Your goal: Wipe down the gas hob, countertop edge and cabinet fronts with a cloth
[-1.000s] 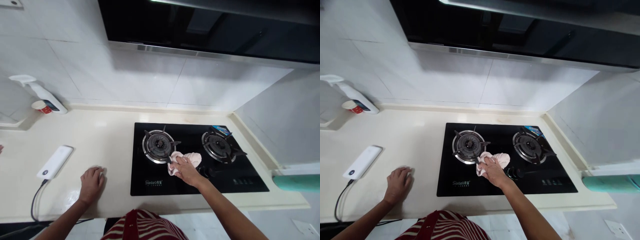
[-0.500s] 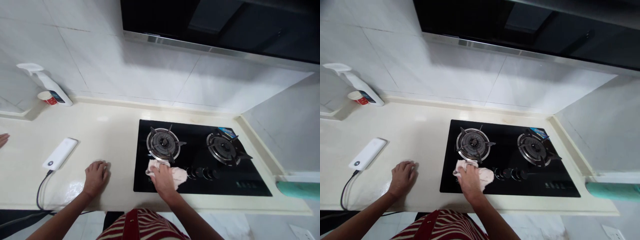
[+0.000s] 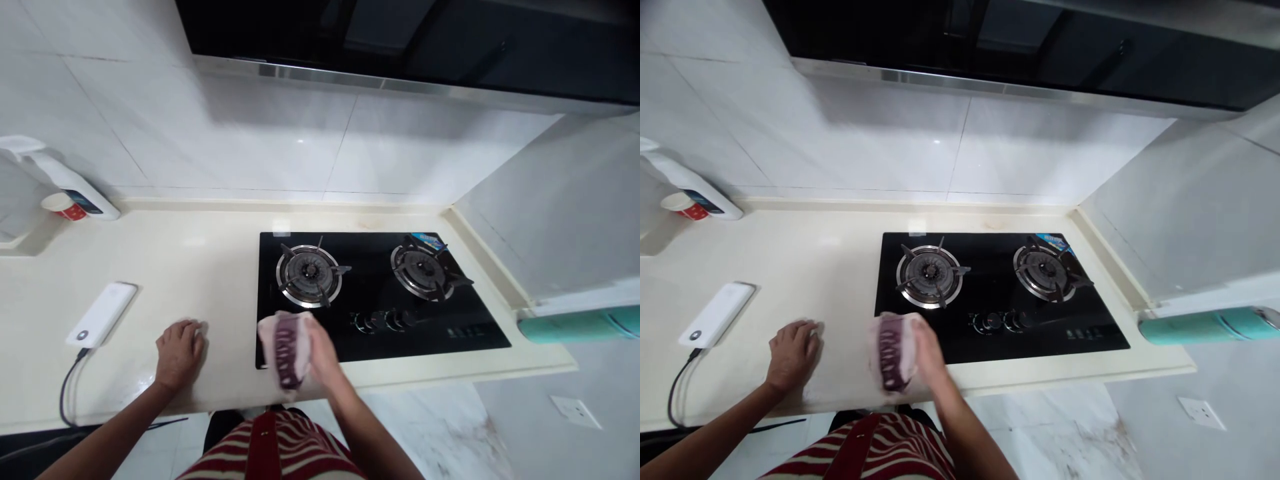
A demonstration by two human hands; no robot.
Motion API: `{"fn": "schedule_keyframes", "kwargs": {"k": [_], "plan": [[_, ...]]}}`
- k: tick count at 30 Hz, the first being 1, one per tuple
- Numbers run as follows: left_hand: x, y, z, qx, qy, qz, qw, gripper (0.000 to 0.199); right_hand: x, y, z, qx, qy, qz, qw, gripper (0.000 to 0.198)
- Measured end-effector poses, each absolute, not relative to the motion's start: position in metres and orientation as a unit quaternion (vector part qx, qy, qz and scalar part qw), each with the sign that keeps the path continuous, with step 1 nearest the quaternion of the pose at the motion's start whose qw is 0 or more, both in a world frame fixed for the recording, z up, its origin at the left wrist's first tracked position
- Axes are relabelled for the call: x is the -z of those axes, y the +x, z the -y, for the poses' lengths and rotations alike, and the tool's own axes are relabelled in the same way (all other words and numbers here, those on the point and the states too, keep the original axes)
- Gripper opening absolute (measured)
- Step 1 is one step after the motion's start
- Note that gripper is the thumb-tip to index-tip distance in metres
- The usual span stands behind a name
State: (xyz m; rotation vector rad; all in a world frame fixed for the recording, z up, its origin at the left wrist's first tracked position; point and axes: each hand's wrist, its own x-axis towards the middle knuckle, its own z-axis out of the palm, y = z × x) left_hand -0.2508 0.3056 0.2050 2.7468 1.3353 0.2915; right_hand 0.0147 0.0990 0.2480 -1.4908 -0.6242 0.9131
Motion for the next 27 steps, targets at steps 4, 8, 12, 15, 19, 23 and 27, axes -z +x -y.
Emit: {"fn": "schedule_keyframes", "kwargs": {"k": [4,8,12,15,19,23,27], "plan": [[-0.202,-0.251,-0.306,-0.102,0.893,-0.437,0.042,0.036,-0.243,0.085,-0.027,-0.239,-0.8,0.178,0.521,0.063],[-0.2,-0.252,-0.306,-0.105,0.893,-0.435,0.045,0.036,-0.232,0.105,0.014,-0.141,-0.872,0.136,0.448,0.063],[-0.202,-0.252,-0.307,-0.109,0.893,-0.433,0.047,0.037,-0.236,0.099,0.014,-0.146,-0.895,0.153,0.392,0.057],[-0.203,-0.252,-0.307,-0.105,0.893,-0.434,0.056,0.037,-0.245,0.1,0.0,-0.169,-0.863,0.187,0.438,0.056],[-0.204,-0.251,-0.307,-0.102,0.893,-0.436,0.052,0.036,-0.25,0.108,-0.021,-0.153,-0.853,0.225,0.445,0.055],[-0.204,-0.251,-0.306,-0.111,0.894,-0.432,0.048,0.036,-0.253,0.114,-0.023,-0.095,-0.904,0.253,0.331,0.059],[-0.203,-0.253,-0.306,-0.112,0.895,-0.43,0.049,0.038,-0.26,0.092,-0.012,0.03,-0.903,0.321,0.284,0.055]]}}
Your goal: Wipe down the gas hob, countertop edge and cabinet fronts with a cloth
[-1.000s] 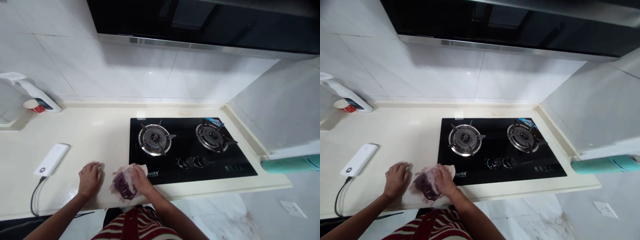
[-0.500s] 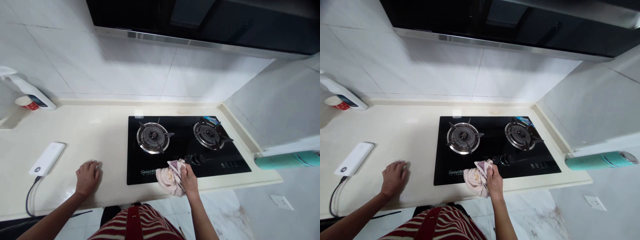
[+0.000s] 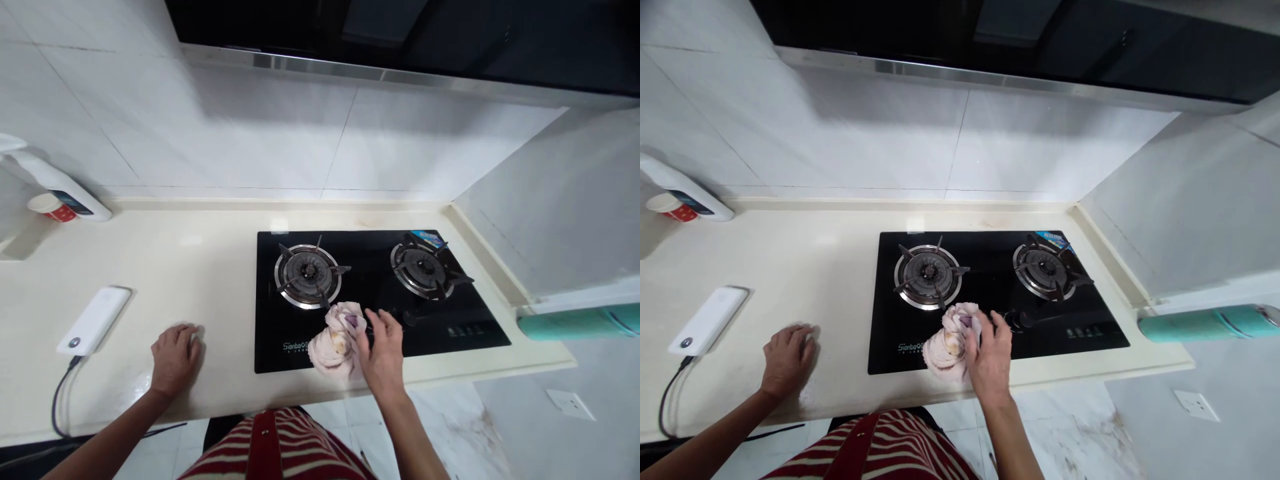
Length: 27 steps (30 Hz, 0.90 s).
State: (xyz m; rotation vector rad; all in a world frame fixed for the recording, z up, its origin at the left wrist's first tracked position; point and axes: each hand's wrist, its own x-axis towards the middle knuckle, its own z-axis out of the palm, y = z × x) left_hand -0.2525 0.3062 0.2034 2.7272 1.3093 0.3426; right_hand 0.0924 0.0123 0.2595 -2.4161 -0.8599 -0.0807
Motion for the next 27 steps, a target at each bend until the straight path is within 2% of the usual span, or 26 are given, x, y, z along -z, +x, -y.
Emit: {"fn": "schedule_keyframes", "kwargs": {"k": [4,8,10,15,22,24,27], "plan": [[-0.2,-0.254,-0.308,-0.116,0.893,-0.432,0.048,0.039,-0.245,0.055,-0.027,0.006,-0.902,0.388,0.191,0.053],[-0.199,-0.254,-0.309,-0.115,0.894,-0.431,0.046,0.041,-0.219,0.056,-0.059,0.021,-0.905,0.378,0.193,0.04],[-0.198,-0.254,-0.31,-0.115,0.894,-0.431,0.045,0.041,-0.211,0.074,-0.074,0.035,-0.912,0.352,0.207,0.04],[-0.196,-0.257,-0.311,-0.124,0.896,-0.424,0.045,0.042,-0.2,0.147,-0.1,0.065,-0.94,0.245,0.227,0.055],[-0.193,-0.259,-0.312,-0.137,0.899,-0.414,0.045,0.038,-0.215,0.283,-0.131,-0.049,-0.947,0.273,0.162,0.102],[-0.191,-0.26,-0.313,-0.137,0.898,-0.415,0.044,0.038,-0.224,0.315,-0.144,-0.068,-0.948,0.276,0.141,0.104],[-0.189,-0.262,-0.313,-0.139,0.899,-0.413,0.038,0.038,-0.234,0.339,-0.156,-0.096,-0.946,0.29,0.108,0.087]]}}
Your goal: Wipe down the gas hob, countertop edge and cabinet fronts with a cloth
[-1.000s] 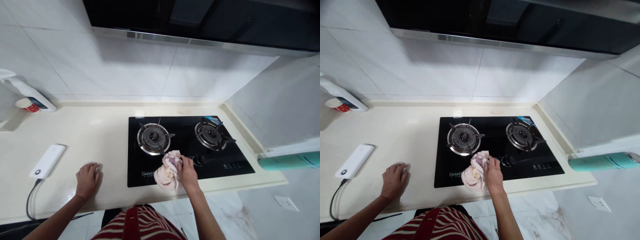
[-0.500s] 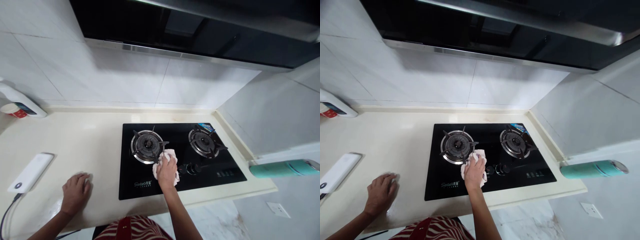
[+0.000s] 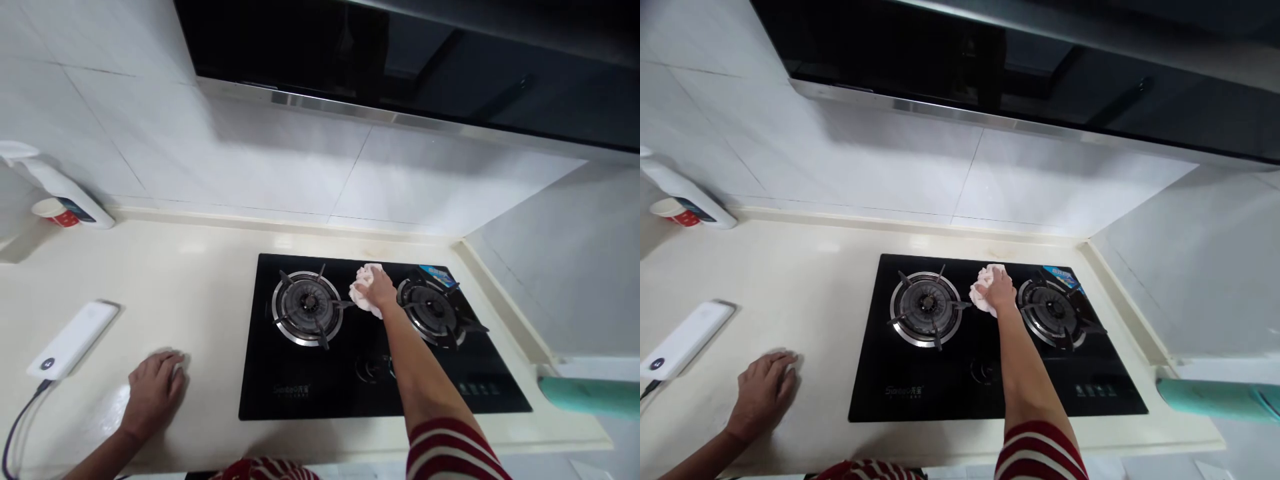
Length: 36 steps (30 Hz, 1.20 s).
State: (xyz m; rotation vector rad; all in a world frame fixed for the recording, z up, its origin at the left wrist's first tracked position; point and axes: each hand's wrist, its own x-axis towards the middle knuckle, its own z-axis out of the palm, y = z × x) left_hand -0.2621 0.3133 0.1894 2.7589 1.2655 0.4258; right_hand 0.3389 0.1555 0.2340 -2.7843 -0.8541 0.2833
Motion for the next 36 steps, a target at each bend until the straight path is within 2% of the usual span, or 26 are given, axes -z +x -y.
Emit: {"fn": "schedule_keyframes", "kwargs": {"k": [5,9,13,18,23,28,30,33,36], "plan": [[-0.189,-0.264,-0.314,-0.141,0.904,-0.403,0.03,0.037,-0.236,0.291,-0.118,-0.1,-0.928,0.353,0.064,0.06],[-0.188,-0.264,-0.315,-0.15,0.906,-0.396,0.021,0.037,-0.23,0.23,-0.075,-0.064,-0.901,0.428,0.018,0.054],[-0.186,-0.266,-0.317,-0.163,0.91,-0.381,0.011,0.035,-0.228,0.232,-0.086,-0.039,-0.927,0.372,0.026,0.051],[-0.186,-0.267,-0.317,-0.18,0.913,-0.365,-0.016,0.031,-0.233,0.304,-0.138,-0.007,-0.976,0.211,0.045,0.062],[-0.187,-0.266,-0.312,-0.183,0.912,-0.367,-0.023,0.028,-0.235,0.356,-0.161,-0.027,-0.978,0.205,0.036,0.085],[-0.183,-0.269,-0.308,-0.192,0.912,-0.362,-0.023,0.027,-0.231,0.354,-0.173,-0.037,-0.953,0.302,0.013,0.056],[-0.181,-0.27,-0.308,-0.19,0.912,-0.364,-0.019,0.027,-0.227,0.34,-0.183,-0.03,-0.941,0.336,0.011,0.051],[-0.179,-0.272,-0.308,-0.188,0.913,-0.361,-0.021,0.027,-0.224,0.32,-0.199,-0.028,-0.929,0.369,0.015,0.057],[-0.179,-0.273,-0.31,-0.188,0.913,-0.361,-0.023,0.026,-0.232,0.319,-0.207,-0.101,-0.912,0.397,-0.002,0.072]]}}
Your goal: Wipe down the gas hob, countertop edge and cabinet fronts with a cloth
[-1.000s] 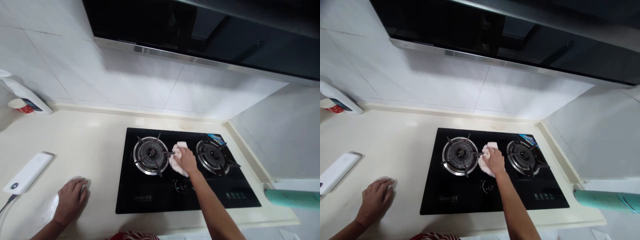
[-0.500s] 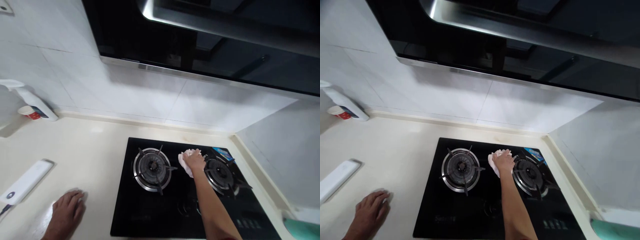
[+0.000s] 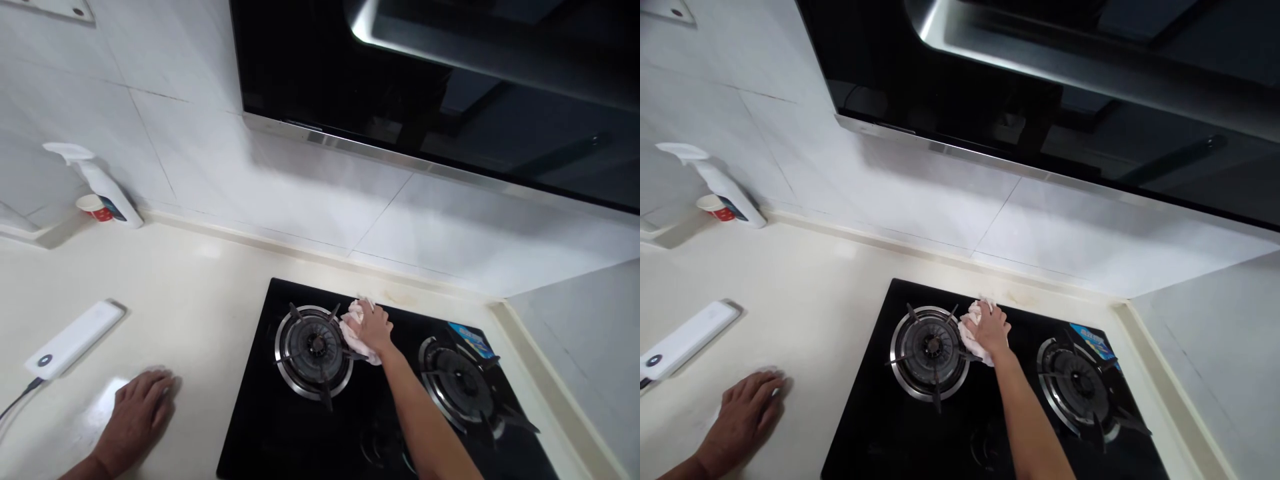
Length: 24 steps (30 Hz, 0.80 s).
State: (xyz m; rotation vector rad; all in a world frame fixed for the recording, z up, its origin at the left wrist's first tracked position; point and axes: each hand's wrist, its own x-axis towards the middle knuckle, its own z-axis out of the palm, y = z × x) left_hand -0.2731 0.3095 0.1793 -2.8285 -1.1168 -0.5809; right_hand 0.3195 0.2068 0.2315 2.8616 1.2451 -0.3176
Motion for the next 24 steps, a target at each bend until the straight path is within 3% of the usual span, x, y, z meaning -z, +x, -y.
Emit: {"fn": "schedule_keyframes", "kwargs": {"k": [4,7,10,14,24], "plan": [[-0.181,-0.273,-0.31,0.186,-0.912,0.365,0.02,0.025,-0.244,0.337,-0.2,0.225,0.865,-0.442,0.078,0.101],[-0.18,-0.273,-0.309,0.195,-0.913,0.359,0.018,0.025,-0.242,0.34,-0.196,0.18,0.879,-0.424,0.12,0.111],[-0.179,-0.273,-0.308,0.193,-0.91,0.367,0.011,0.025,-0.236,0.339,-0.198,0.132,0.881,-0.439,0.121,0.097],[-0.179,-0.272,-0.305,0.177,-0.909,0.377,0.006,0.025,-0.235,0.344,-0.216,0.124,0.883,-0.451,0.042,0.077],[-0.189,-0.267,-0.302,0.19,-0.912,0.363,0.024,0.024,-0.246,0.343,-0.302,0.155,0.822,-0.542,0.084,0.074]]}}
